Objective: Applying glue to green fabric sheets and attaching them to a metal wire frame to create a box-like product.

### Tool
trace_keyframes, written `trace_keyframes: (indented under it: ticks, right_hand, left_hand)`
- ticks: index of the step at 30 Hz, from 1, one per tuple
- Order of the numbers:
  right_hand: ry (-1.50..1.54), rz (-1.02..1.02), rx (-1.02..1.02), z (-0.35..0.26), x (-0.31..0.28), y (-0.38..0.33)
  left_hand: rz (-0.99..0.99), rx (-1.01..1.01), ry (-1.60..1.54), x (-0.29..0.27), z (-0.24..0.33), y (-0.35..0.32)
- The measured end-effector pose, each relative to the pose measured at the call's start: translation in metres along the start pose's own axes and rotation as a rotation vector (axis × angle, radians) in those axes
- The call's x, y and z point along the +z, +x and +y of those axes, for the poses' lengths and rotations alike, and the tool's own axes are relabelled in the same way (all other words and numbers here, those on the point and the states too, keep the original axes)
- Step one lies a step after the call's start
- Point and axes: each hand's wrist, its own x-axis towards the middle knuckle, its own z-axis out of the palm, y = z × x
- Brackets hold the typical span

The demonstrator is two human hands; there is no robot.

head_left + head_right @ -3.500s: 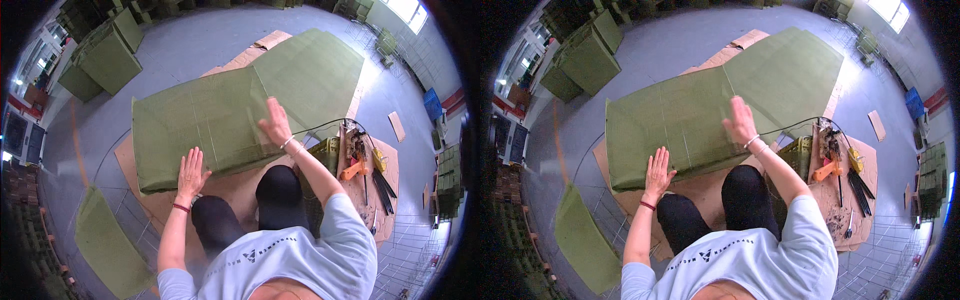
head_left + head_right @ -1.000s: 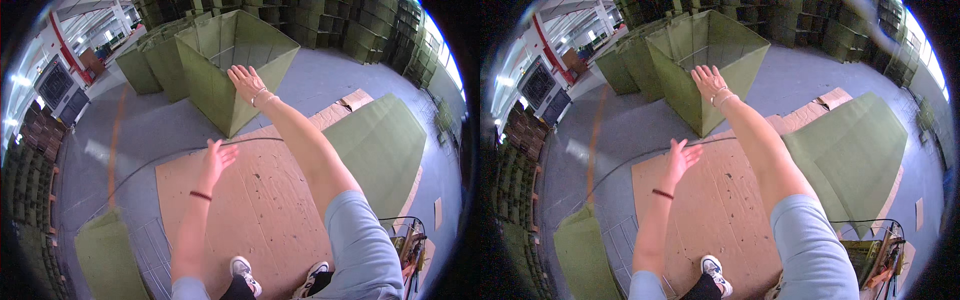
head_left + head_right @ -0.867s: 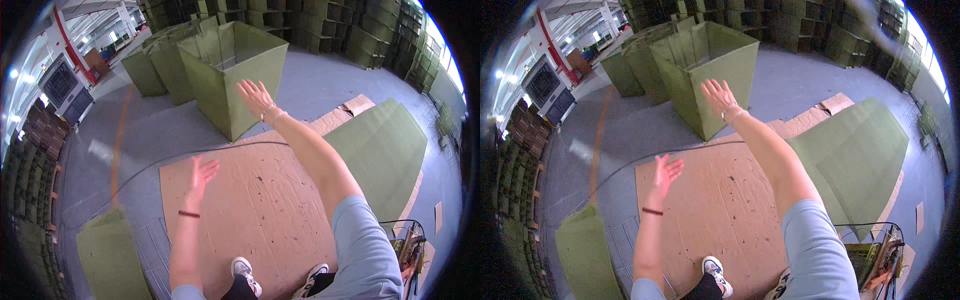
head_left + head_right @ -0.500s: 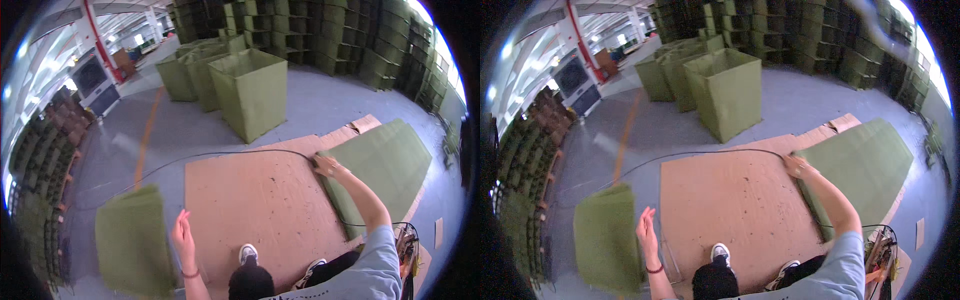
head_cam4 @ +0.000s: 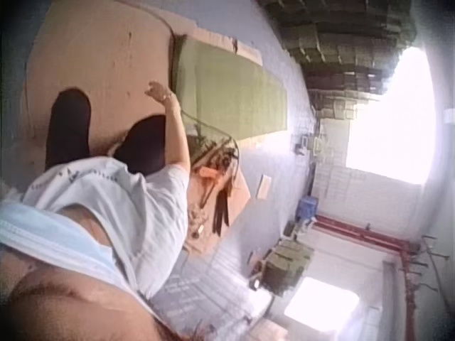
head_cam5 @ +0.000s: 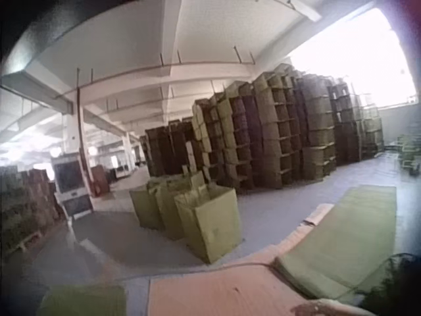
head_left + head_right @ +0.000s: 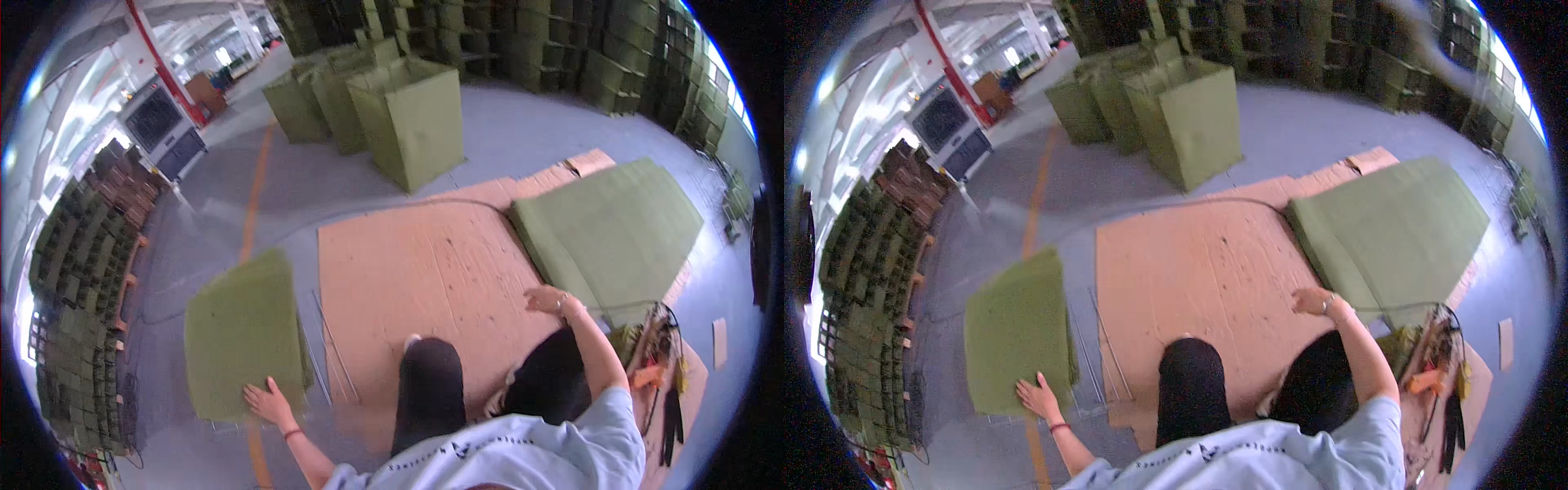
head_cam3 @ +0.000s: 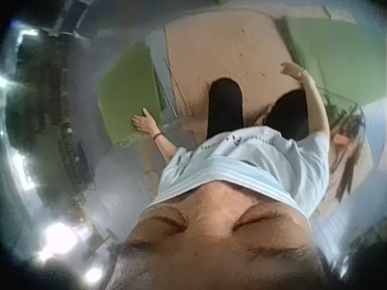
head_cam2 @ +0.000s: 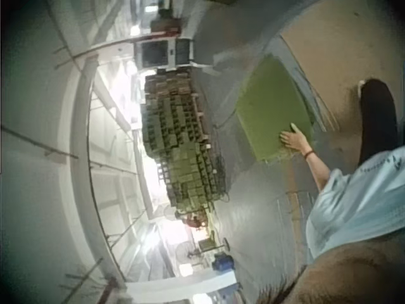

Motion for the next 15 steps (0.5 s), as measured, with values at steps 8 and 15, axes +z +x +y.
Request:
trace_keyframes:
  ticks: [8,15]
  right_hand:
    - [0.296,0.219,0.1,0.03,0.025,-0.05]
    - [0.429,0.09,0.013,0.057,0.022,-0.034]
  left_hand:
    - [0.096,0.334,-0.167,-0.009,-0.007,-0.006]
    - [0.27,0.005,-0.156,-0.041,-0.091,-0.086]
